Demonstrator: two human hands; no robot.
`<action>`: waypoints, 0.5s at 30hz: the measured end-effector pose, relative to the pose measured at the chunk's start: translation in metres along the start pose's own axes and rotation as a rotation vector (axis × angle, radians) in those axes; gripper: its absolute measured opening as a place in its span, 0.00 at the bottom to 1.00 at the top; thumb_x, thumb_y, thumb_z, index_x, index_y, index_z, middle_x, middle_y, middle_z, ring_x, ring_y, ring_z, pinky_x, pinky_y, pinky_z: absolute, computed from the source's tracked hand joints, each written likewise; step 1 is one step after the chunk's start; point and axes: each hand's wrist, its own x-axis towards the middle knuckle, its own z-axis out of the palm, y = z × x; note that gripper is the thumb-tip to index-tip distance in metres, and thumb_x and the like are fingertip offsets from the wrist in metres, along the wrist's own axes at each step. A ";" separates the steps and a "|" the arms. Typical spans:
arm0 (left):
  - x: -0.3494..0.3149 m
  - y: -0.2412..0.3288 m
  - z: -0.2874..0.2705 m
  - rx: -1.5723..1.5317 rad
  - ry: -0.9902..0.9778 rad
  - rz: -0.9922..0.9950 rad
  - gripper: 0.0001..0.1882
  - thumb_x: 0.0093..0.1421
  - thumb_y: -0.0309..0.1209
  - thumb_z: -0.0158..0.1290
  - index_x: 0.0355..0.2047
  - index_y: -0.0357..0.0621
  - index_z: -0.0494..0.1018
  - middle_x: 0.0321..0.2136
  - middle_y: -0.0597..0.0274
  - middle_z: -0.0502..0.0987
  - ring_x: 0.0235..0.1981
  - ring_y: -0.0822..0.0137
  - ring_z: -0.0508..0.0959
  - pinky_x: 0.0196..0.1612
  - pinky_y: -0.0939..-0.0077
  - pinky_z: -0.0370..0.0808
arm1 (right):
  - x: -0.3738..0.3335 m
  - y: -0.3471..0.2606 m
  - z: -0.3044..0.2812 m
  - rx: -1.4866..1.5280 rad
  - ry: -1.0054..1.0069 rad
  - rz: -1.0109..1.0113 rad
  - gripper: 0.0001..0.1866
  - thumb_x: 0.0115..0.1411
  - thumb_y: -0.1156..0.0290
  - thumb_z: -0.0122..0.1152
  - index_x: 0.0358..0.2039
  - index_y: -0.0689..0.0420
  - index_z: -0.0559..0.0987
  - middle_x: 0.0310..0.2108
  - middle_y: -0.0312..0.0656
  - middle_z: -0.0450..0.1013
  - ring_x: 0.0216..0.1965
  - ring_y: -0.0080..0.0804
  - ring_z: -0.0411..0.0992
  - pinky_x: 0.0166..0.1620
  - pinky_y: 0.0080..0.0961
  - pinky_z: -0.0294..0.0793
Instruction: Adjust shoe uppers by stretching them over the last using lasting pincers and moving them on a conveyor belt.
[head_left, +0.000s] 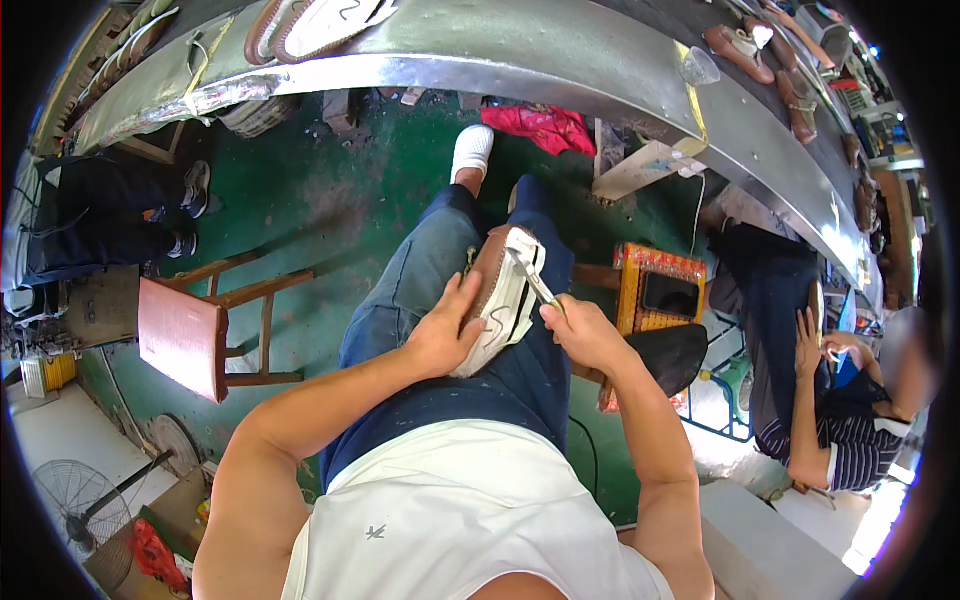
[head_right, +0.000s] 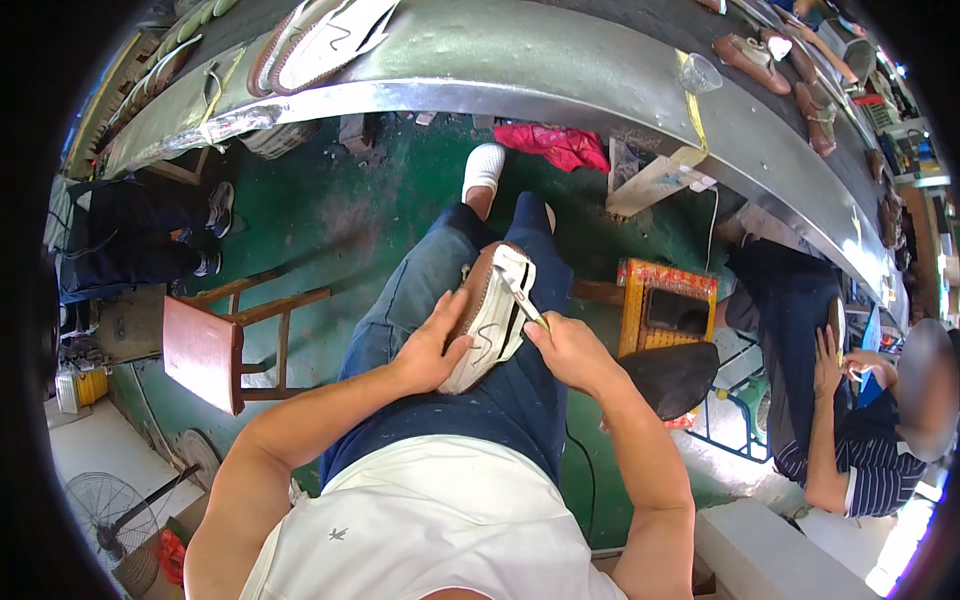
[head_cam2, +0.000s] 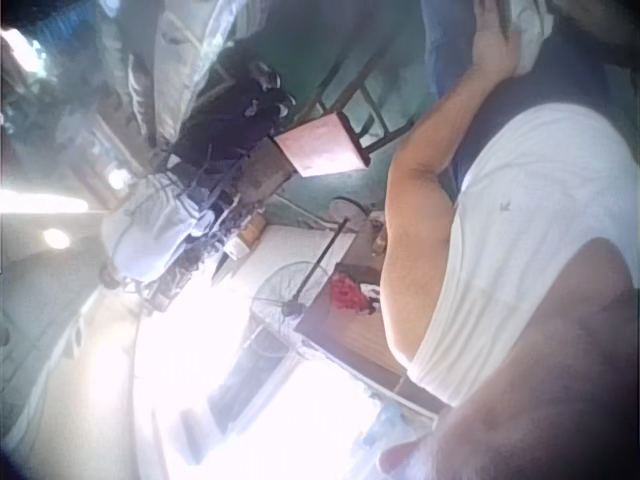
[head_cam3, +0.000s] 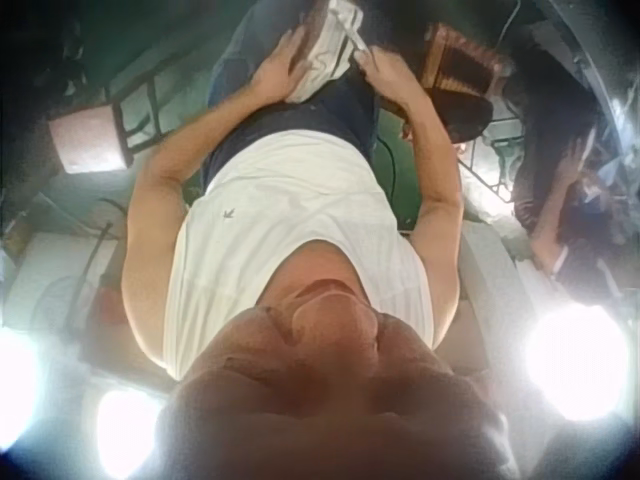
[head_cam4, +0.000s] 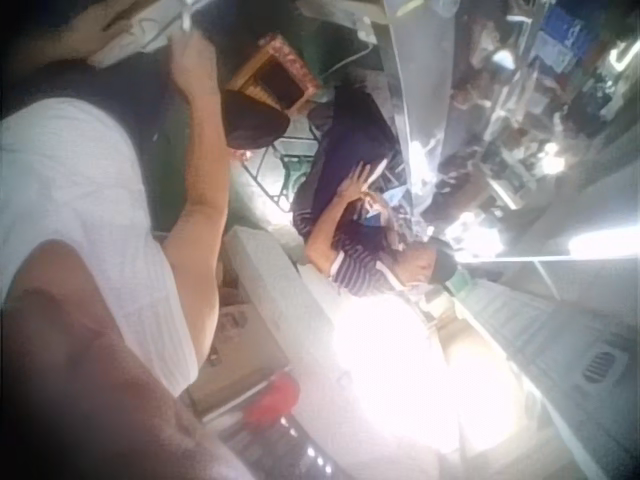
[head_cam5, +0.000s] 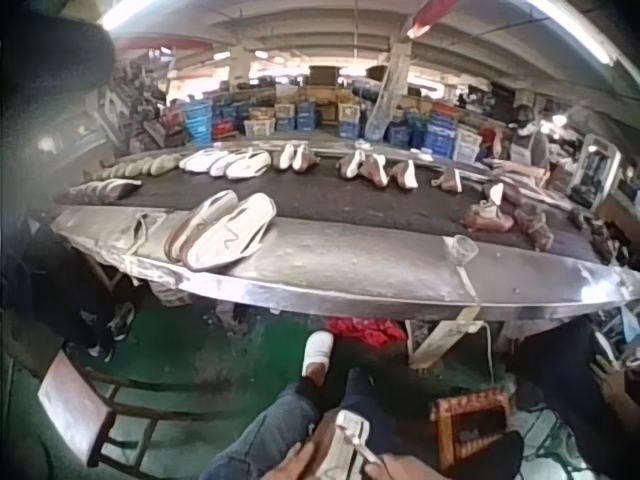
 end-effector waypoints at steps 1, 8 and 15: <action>-0.005 -0.003 0.003 -0.075 0.042 -0.060 0.36 0.68 0.40 0.52 0.73 0.46 0.53 0.71 0.31 0.50 0.66 0.38 0.65 0.67 0.61 0.66 | -0.010 -0.015 -0.004 0.219 0.016 0.008 0.21 0.72 0.54 0.48 0.37 0.64 0.73 0.33 0.61 0.77 0.37 0.63 0.76 0.41 0.52 0.72; -0.008 -0.004 -0.005 -0.082 -0.025 -0.048 0.50 0.59 0.38 0.61 0.74 0.38 0.44 0.62 0.28 0.66 0.62 0.39 0.70 0.64 0.62 0.68 | -0.042 -0.015 0.032 0.251 -0.076 0.078 0.21 0.73 0.56 0.48 0.35 0.64 0.74 0.30 0.58 0.77 0.34 0.60 0.76 0.40 0.47 0.74; -0.014 0.042 -0.078 0.109 -0.078 0.010 0.51 0.52 0.32 0.65 0.72 0.44 0.48 0.51 0.35 0.76 0.52 0.40 0.78 0.56 0.57 0.74 | -0.083 0.020 0.068 0.744 0.195 0.190 0.19 0.74 0.59 0.48 0.43 0.65 0.76 0.30 0.41 0.77 0.31 0.27 0.76 0.37 0.26 0.76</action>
